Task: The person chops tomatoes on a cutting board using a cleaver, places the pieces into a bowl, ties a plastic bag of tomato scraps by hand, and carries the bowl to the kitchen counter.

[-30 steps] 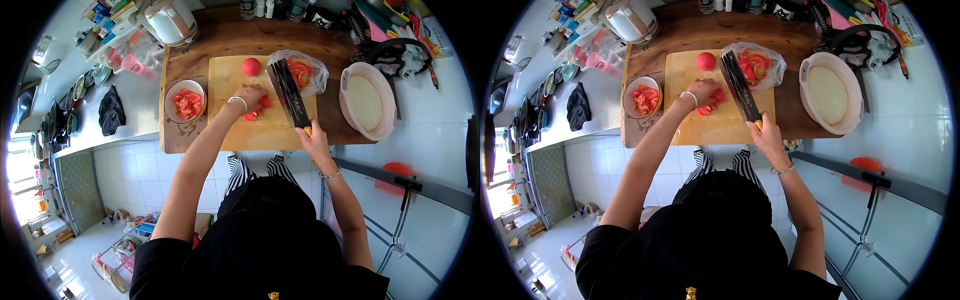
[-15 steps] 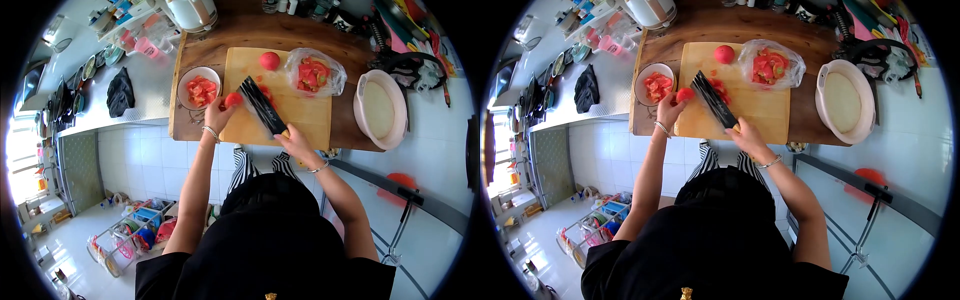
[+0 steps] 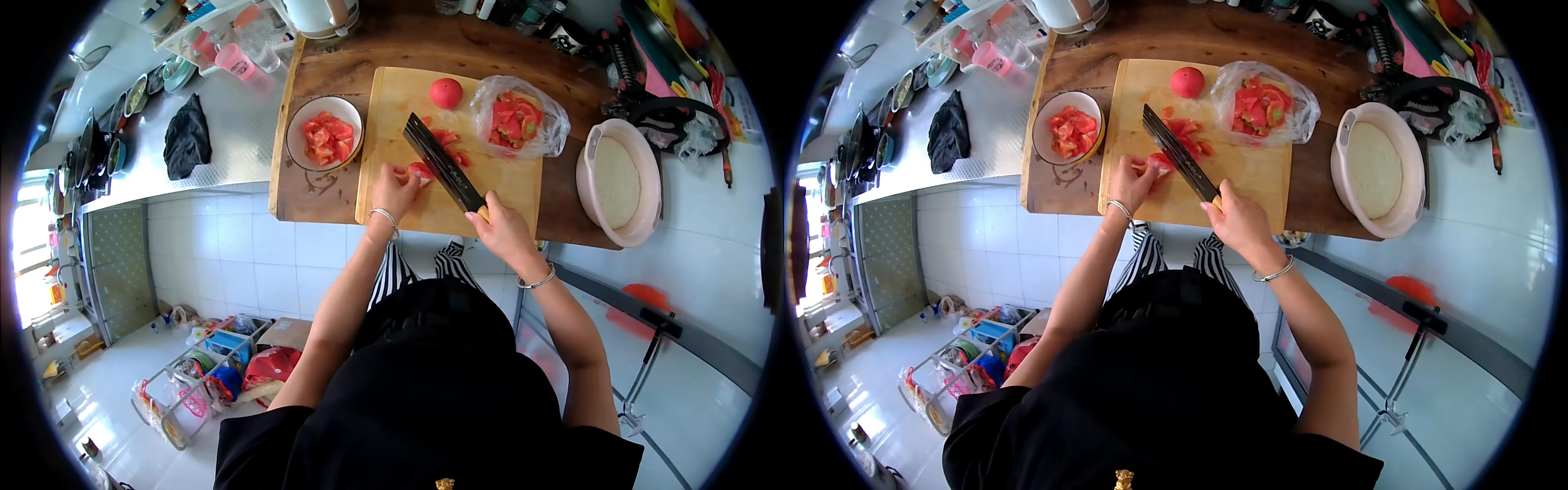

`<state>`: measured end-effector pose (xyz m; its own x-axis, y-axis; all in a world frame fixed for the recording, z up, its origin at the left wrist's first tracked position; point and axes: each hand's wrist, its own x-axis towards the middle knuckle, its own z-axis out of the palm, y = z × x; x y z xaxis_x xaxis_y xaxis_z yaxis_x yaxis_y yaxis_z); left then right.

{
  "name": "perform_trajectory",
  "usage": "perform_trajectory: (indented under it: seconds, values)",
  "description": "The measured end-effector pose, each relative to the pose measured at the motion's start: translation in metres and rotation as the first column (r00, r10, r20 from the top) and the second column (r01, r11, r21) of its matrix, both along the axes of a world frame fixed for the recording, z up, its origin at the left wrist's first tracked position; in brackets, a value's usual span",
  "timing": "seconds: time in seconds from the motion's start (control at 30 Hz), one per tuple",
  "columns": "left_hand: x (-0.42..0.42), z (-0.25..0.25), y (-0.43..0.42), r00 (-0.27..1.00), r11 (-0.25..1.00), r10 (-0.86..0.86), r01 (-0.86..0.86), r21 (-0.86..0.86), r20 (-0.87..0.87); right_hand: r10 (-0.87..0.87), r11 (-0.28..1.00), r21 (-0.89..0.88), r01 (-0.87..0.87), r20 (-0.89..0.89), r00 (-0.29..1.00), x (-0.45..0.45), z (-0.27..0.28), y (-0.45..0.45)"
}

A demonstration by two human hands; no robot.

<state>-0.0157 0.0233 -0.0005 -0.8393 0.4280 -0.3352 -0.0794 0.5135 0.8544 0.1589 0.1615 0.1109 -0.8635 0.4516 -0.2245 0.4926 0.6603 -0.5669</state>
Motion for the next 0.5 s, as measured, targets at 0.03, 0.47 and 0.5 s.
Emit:
perform_trajectory:
  seconds: [0.03, 0.47, 0.5]
  values:
    - [0.002, 0.002, 0.0, 1.0, 1.0, 0.003, -0.003, -0.001, 0.008, 0.001, 1.0, -0.006, -0.001, 0.004, 1.0, -0.001, 0.0, -0.002]
    - [-0.013, 0.01, -0.008, 0.968, 0.998, -0.057, 0.058, -0.005, -0.245, 0.001, 0.999, 0.051, 0.001, -0.037, 0.999, -0.005, 0.001, -0.003]
    - [-0.015, 0.013, -0.007, 0.969, 0.998, -0.045, 0.051, 0.021, -0.242, 0.054, 0.995, 0.085, -0.052, -0.024, 0.998, -0.006, 0.003, -0.005]
